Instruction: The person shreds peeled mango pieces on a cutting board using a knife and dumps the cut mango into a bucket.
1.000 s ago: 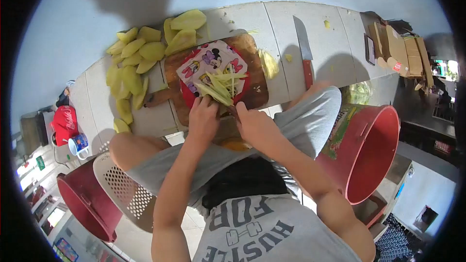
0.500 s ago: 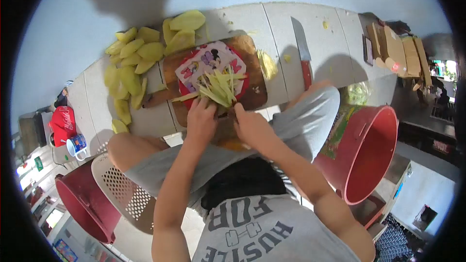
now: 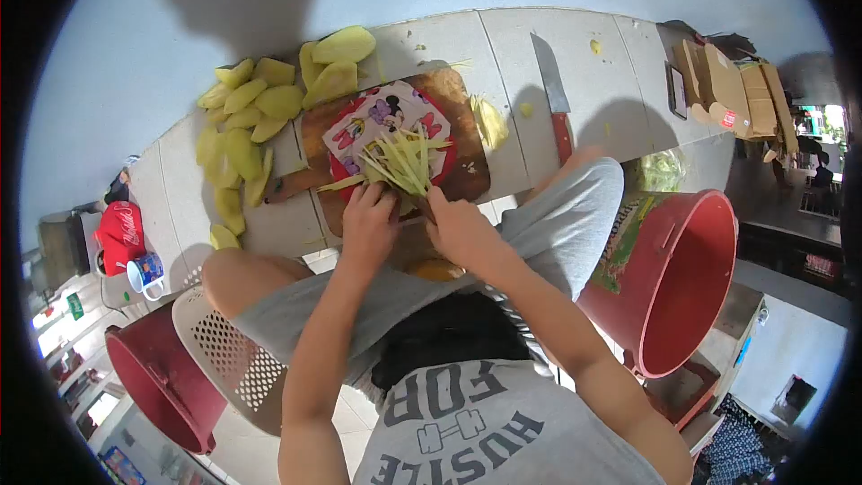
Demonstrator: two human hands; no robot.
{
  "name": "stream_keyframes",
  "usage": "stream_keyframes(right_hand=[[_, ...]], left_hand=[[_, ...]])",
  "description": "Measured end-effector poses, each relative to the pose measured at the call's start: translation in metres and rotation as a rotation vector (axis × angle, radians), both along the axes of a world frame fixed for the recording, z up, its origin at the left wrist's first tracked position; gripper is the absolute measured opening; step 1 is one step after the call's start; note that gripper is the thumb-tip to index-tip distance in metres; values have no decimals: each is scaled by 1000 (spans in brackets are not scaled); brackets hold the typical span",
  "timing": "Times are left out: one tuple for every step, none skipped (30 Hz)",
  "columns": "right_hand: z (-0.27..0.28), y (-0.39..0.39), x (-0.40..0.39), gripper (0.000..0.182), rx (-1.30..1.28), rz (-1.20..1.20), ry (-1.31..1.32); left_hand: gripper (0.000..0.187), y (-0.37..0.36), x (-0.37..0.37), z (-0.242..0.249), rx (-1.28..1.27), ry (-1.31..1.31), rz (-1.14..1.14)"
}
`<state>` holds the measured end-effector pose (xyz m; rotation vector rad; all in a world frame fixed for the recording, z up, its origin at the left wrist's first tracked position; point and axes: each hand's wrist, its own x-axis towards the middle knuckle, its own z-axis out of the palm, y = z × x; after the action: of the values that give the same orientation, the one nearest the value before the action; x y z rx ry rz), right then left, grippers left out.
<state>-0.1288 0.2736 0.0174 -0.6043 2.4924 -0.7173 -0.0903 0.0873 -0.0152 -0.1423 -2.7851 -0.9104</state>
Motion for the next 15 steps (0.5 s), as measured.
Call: stream_keyframes(right_hand=[[0,3,0,32,-38,-5,-29],[1,7,-2,32,-41,-8,-29],[1,10,-8,32,-105,-6,-41],[2,11,-11,32,-167,-5,-56],[2,11,-10,32,-168,-8,-55],[3,10,-8,30,-146,-9,-47],[4,10,-7,29,-123,-8,-41],[7,10,-4,29,-121,-4,-40],[11,9,-1,27,-87,-15,0],[15,7,3,25,-54,-28,37],[20,7,6,25,-54,-24,34],[26,7,10,24,-30,-11,49],[32,6,13,23,-6,1,63],[38,5,17,23,-5,2,61],[45,4,20,23,44,21,49]], left_hand=[[21,0,6,-1,-3,-2,0],[21,1,10,1,-6,-2,-3],[20,1,9,4,40,22,11],[20,2,9,5,87,43,23],[20,1,10,4,87,44,20],[21,-1,12,1,85,36,28],[22,-1,14,-2,85,28,39],[22,-1,13,-1,87,29,43],[23,-1,12,-1,58,32,34],[24,-2,11,-2,29,32,25],[24,-3,10,-2,28,29,29],[26,-3,10,-4,35,37,23],[29,-2,10,-4,42,44,16],[29,-2,10,-2,43,42,17],[30,-2,9,0,31,41,18]])
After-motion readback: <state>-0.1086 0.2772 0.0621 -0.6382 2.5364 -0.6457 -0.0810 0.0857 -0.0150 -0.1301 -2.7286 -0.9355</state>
